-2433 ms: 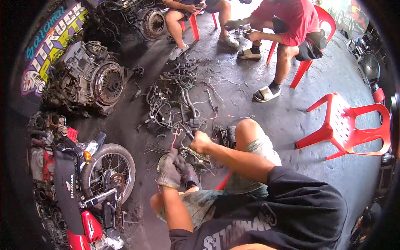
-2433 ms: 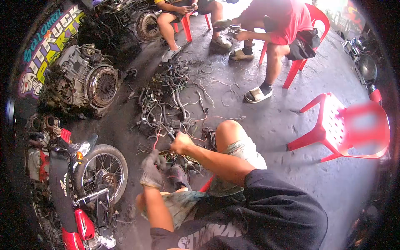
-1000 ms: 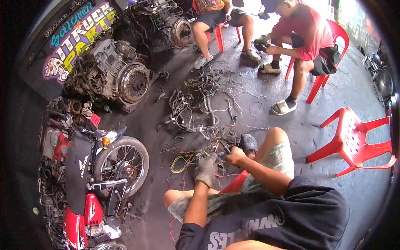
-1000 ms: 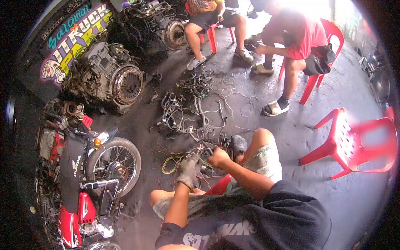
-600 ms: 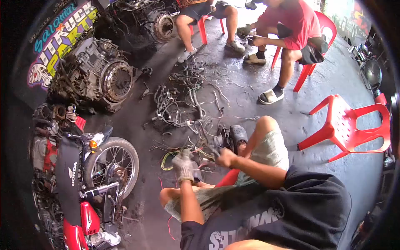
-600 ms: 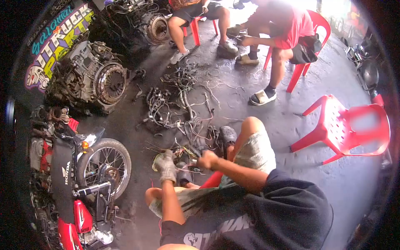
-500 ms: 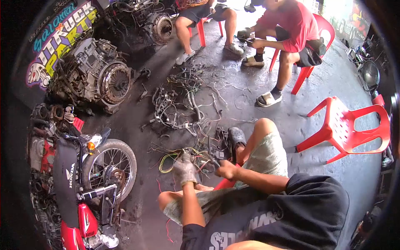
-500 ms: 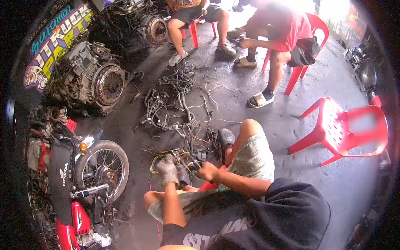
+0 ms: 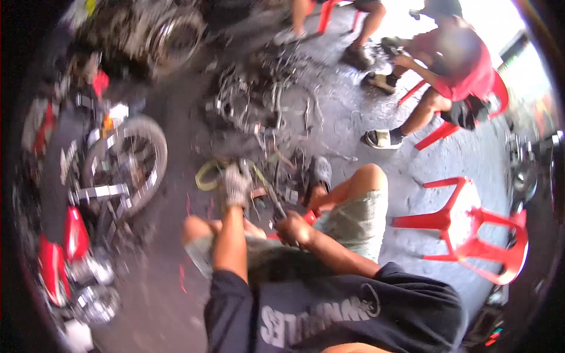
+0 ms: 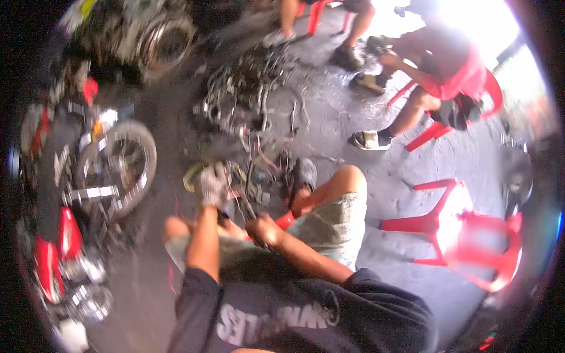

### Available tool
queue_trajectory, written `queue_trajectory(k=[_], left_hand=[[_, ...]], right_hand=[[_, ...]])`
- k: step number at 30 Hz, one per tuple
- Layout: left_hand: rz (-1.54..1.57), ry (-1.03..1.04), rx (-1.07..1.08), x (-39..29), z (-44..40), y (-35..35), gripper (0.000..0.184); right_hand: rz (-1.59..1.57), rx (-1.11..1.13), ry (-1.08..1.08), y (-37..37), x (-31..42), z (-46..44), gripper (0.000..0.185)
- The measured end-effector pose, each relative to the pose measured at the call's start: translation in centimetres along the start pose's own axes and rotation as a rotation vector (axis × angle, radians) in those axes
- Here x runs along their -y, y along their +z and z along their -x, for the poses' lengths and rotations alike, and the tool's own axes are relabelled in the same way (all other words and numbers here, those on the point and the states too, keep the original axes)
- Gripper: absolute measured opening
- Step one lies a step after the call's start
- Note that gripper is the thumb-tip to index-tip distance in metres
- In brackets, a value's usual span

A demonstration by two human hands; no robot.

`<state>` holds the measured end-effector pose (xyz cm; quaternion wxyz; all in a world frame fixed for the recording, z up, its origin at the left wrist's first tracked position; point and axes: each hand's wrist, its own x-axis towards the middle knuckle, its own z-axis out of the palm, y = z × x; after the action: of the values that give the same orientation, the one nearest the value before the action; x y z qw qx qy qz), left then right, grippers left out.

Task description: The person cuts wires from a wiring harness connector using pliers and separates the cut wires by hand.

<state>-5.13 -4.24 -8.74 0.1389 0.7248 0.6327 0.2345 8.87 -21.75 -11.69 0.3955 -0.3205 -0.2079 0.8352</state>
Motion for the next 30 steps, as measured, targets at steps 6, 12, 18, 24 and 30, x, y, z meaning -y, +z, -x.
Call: queue_trajectory(k=[6,12,18,24,30], left_hand=[[-0.163,-0.184,0.314,-2.1,-0.2,0.2,0.053],[-0.212,-0.116,0.336,-0.9,-1.2,2.8,0.051],[-0.149,-0.725,-0.105,18.2,-4.5,-2.6,0.044],[-0.167,-0.296,-0.144,8.6,-10.4,-7.5,0.063],[0.423,-0.284,-0.498,12.3,-9.7,-17.1,0.047]], right_hand=[[0.942,-0.421,-0.350,2.4,2.5,2.0,0.018],[0.879,-0.615,-0.069,2.7,4.0,2.5,0.011],[0.009,-0.513,-0.061,-1.6,4.8,9.6,0.029],[0.259,-0.572,-0.043,-2.1,6.5,7.2,0.027],[0.452,-0.651,-0.247,-1.3,11.8,7.6,0.020]])
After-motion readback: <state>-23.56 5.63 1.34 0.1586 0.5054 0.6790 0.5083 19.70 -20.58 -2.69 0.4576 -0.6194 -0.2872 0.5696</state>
